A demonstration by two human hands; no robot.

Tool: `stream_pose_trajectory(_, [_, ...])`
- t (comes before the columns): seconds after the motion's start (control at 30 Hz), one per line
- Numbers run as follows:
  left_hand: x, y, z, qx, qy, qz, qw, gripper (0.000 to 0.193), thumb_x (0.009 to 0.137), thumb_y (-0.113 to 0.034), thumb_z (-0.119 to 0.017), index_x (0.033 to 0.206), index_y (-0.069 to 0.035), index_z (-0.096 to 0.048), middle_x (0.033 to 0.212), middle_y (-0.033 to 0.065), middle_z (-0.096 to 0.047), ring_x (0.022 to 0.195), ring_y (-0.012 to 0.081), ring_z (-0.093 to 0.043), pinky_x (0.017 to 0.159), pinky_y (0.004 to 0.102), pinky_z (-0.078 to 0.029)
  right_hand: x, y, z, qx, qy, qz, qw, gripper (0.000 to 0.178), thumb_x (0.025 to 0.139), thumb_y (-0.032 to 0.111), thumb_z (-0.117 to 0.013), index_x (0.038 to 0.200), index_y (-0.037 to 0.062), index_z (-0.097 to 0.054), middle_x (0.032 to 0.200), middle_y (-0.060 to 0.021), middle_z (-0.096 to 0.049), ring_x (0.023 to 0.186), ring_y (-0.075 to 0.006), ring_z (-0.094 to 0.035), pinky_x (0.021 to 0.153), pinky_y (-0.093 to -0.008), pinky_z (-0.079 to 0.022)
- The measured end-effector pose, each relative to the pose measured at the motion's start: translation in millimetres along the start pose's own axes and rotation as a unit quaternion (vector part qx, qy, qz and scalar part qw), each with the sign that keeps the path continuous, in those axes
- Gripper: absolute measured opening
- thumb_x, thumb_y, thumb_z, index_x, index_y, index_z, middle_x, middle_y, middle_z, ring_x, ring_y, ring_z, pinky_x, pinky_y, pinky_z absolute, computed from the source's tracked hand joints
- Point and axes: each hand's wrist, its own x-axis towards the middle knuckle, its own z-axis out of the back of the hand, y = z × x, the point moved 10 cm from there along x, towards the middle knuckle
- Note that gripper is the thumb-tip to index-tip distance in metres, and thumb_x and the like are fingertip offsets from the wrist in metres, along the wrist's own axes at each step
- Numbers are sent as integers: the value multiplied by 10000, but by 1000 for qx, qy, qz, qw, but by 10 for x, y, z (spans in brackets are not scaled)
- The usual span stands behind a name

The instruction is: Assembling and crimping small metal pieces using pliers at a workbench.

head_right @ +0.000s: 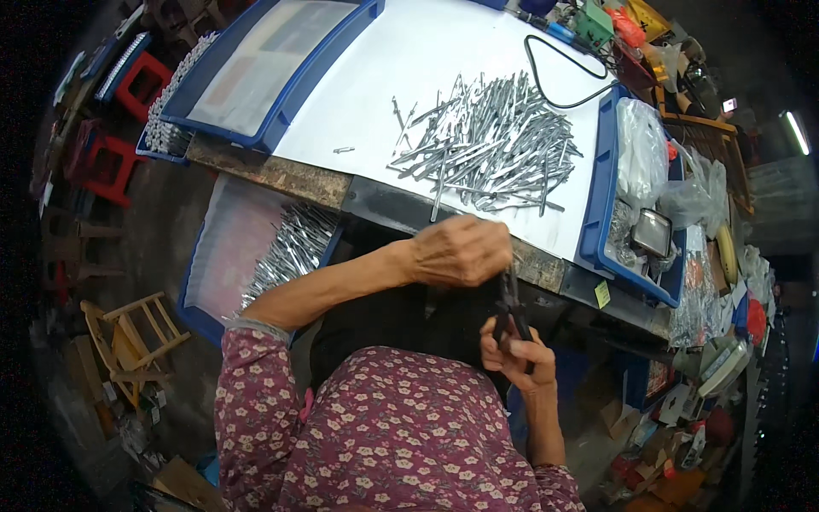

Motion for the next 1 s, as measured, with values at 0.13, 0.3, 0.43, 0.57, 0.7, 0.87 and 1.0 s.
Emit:
stream_pose_trajectory(0.13, [-301,718,215,67,79,192,976,63,756,-68,-501,805,-61,-462,736,77,-509,587,167,-505,478,278,-413,97,-58,15,-56,15,29,998,394,740,163,-595,1056,-47,-488,769,-65,-488,640,-127,-432,557,-263,-349])
stream_pose_trajectory(0.3, [-1026,1721,530,222,156,331,904,164,751,-27,-504,908,-75,-498,737,79,-518,663,225,-555,537,320,-466,50,-237,102,-113,-45,38,992,403,717,177,-614,1035,-45,-504,763,-52,-496,629,-117,-431,554,-258,-359])
stream_pose_trajectory(0.43, [-1494,2115,507,241,204,387,867,155,770,-15,-500,914,-71,-501,748,92,-524,745,247,-586,607,351,-500,10,-355,203,-103,-70,33,992,392,715,152,-625,1032,-46,-505,788,-50,-525,644,-113,-452,563,-253,-379])
stream_pose_trajectory(0.57, [-1691,2242,531,215,173,411,869,154,783,-51,-504,930,-56,-547,823,118,-567,763,279,-591,599,359,-503,-55,-362,306,-116,-104,50,986,398,708,155,-625,1031,-43,-506,796,-51,-532,654,-112,-464,572,-246,-389])
stream_pose_trajectory(0.7, [-1711,2216,658,70,67,521,848,136,775,-86,-520,872,-23,-590,848,132,-583,771,319,-559,693,390,-451,-151,-225,372,-115,-105,102,983,397,731,183,-646,1036,-34,-516,804,-47,-539,652,-107,-476,577,-252,-386])
stream_pose_trajectory(0.87, [-1825,2027,653,-38,107,515,850,144,728,-136,-569,780,-2,-580,796,141,-544,790,308,-514,728,384,-411,-87,-23,383,-125,-107,124,979,427,710,197,-609,1040,-46,-491,789,-53,-513,660,-117,-461,552,-254,-370])
stream_pose_trajectory(1.0, [-1774,1974,593,-29,135,485,863,78,760,-82,-539,758,-5,-527,777,143,-520,779,306,-491,702,385,-396,40,61,339,-117,-76,132,981,407,734,172,-604,1053,-52,-487,793,-55,-509,650,-107,-446,548,-252,-360])
